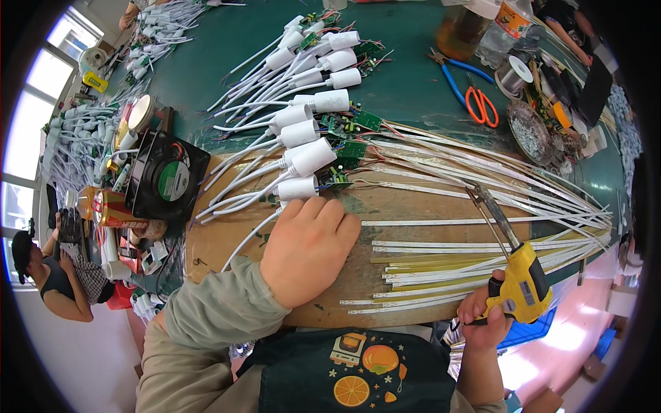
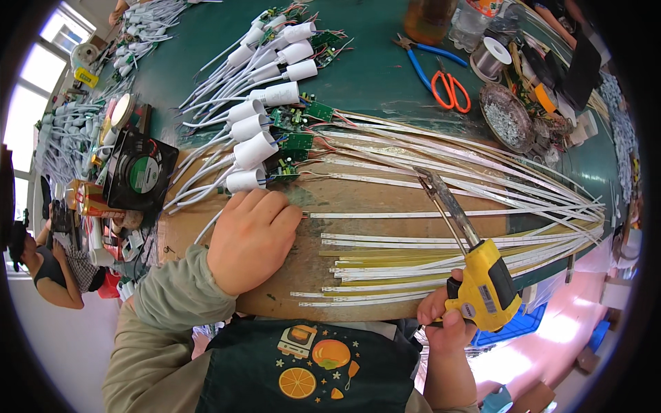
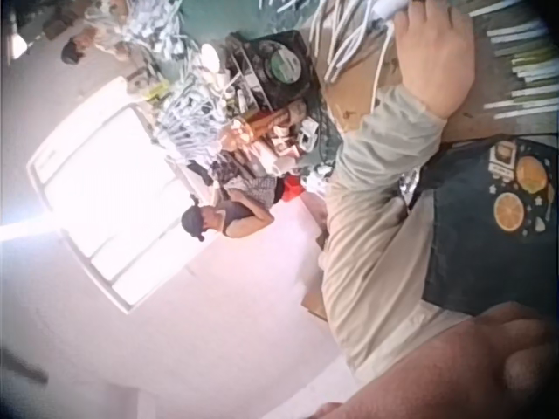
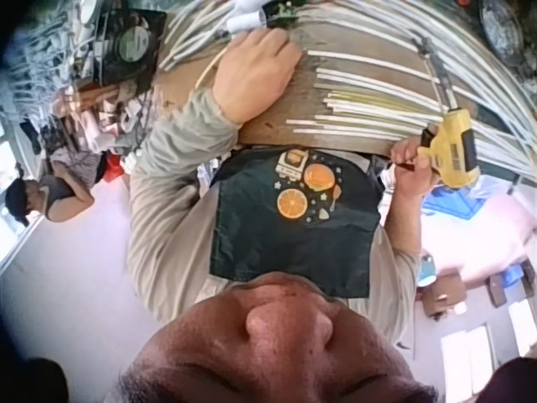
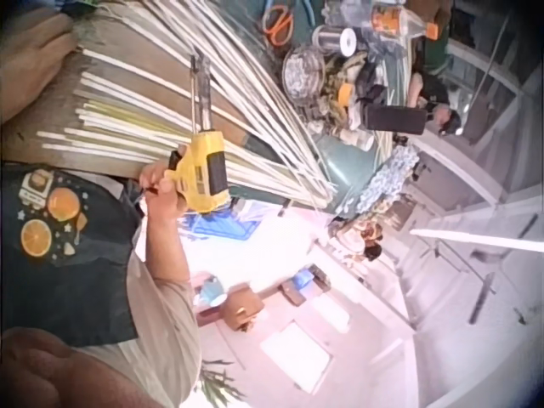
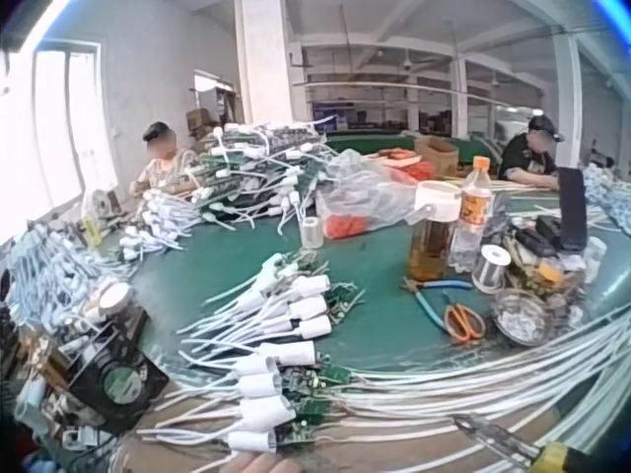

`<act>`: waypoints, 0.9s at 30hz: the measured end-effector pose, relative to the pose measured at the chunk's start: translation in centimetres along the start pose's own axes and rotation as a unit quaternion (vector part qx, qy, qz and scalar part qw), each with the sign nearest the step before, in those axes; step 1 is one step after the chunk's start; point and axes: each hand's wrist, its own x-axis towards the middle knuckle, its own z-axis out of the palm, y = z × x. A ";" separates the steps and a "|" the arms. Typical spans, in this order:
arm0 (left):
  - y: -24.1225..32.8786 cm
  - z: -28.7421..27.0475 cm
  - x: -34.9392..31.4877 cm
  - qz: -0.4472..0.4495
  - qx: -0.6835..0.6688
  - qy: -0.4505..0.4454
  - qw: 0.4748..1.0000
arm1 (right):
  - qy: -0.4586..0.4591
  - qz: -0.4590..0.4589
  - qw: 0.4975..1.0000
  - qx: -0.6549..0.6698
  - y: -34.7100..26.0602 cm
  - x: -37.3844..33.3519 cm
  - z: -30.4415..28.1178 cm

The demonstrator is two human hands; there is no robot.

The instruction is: The person aligns LED strips and wire assemblies on the workbench, then solders the wires to the LED strips using a soldering tool.

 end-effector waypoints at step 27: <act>-1.0 0.4 -0.2 0.019 -0.043 -0.003 0.999 | -0.095 0.196 0.970 -0.108 -1.2 -2.3 4.9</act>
